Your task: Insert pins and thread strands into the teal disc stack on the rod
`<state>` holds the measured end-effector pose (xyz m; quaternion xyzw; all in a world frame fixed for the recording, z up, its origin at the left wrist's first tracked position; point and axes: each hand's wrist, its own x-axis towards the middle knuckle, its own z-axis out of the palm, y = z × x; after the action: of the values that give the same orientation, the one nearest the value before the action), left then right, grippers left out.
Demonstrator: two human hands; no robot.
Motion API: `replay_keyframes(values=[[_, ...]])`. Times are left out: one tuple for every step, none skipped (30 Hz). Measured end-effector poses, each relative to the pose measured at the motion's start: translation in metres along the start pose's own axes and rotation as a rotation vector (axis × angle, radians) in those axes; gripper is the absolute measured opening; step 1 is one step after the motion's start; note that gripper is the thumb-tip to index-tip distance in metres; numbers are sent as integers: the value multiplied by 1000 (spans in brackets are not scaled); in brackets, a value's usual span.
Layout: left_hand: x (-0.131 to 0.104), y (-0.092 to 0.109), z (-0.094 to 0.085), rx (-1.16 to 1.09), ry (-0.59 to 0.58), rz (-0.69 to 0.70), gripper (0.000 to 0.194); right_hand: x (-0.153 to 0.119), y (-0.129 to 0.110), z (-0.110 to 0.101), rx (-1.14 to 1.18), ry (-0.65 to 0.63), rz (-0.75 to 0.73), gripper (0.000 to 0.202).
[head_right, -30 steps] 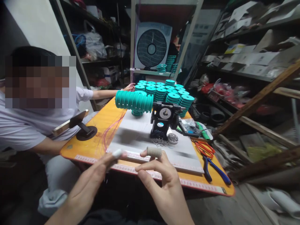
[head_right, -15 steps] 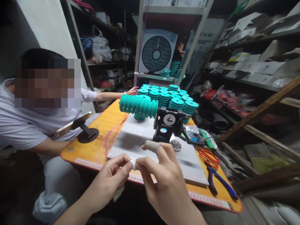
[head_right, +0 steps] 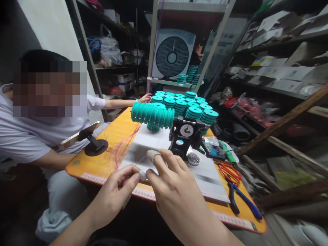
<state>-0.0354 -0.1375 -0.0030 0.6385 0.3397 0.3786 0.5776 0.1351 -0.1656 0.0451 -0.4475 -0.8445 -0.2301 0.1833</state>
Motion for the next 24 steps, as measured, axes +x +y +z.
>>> replay_keyframes(values=[[1,1,0,-5,3,12,28,0,0,-1,2,-6,2,18],[1,1,0,-13,7,18,27,1,1,-2,10,-9,5,18],[2,2,0,-26,11,14,27,1,1,-3,30,-3,8,17],[2,2,0,-44,13,2,27,2,2,-4,64,6,15,17],[3,2,-1,-70,12,-15,28,2,3,-5,114,25,25,17],[3,1,-2,-103,5,-38,29,3,4,-7,176,46,36,18],[3,1,-4,-144,-6,-60,30,3,6,-8,243,69,44,21],[4,1,-5,-187,-19,-77,30,4,7,-9,308,88,49,24],[5,1,-6,-230,-34,-89,30,5,8,-10,363,105,48,28],[5,2,-7,-267,-49,-91,30,5,9,-10,405,119,43,31],[6,2,-8,-298,-60,-88,29,6,10,-10,436,129,35,32],[8,3,-8,-321,-65,-80,29,6,11,-10,458,137,31,33],[9,4,-8,-339,-66,-72,29,7,12,-9,474,147,29,34],[9,5,-8,-349,-64,-64,28,8,13,-8,488,154,29,34],[10,5,-7,-355,-60,-57,29,9,14,-7,504,163,29,34],[11,6,-7,-360,-55,-49,29,10,15,-6,522,169,28,35],[12,7,-7,-366,-56,-46,29,11,15,-5,545,176,24,36],[12,7,-7,-374,-59,-46,29,12,16,-4,567,178,21,37],[13,7,-7,-382,-64,-47,29,14,17,-4,584,177,18,37],[13,8,-8,-390,-65,-48,29,15,18,-3,595,176,17,36],[14,8,-9,-396,-67,-48,29,17,19,-3,599,174,17,35],[15,8,-10,-399,-67,-43,30,19,20,-2,598,177,18,33],[16,8,-11,-398,-67,-36,30,21,20,-2,595,184,19,30],[18,8,-12,-395,-62,-25,31,23,21,-1,593,193,16,27]])
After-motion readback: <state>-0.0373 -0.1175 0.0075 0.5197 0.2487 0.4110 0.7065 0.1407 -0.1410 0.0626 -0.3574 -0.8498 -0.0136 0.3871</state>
